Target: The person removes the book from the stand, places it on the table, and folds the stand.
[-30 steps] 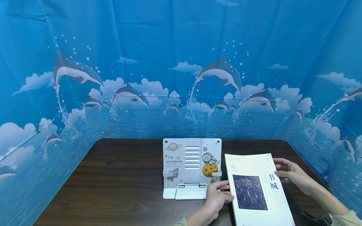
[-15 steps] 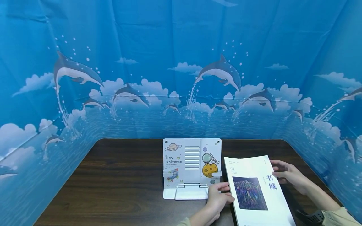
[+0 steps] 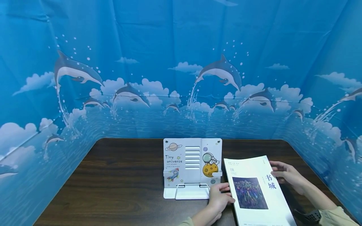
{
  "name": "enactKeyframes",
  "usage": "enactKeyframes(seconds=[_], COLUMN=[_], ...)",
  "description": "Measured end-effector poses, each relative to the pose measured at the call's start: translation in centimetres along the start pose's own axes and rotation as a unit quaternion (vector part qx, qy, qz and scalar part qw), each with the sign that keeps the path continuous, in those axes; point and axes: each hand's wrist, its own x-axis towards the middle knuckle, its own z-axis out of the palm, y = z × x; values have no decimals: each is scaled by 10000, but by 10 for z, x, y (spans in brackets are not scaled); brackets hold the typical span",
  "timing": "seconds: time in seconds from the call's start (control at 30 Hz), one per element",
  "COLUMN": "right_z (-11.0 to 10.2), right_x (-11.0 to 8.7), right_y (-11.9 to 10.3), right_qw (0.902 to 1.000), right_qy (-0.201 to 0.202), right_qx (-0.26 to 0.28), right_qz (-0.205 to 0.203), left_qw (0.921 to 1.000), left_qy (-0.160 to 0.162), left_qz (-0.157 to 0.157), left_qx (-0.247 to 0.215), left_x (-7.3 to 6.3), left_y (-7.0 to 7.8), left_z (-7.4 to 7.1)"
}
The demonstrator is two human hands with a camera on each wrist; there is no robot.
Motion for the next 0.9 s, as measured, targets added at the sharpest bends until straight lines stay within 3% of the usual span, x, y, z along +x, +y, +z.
enactKeyframes(seconds=[0.43,0.63,0.9], right_z=[6,7,10], right_x=[4,6,6], right_y=[8,11,16], right_qw=[9998,9998,9997], right_qy=[175,124,170], right_qx=[-90,-34,-58], right_qz=[29,147,188], left_qw=[9998,9989,9959], left_qy=[-5,-63,-26], left_qz=[104,88,328], left_qx=[151,446,840], left_x=[3,3,1], left_y=[-5,-4,-5], left_z=[0,0,2])
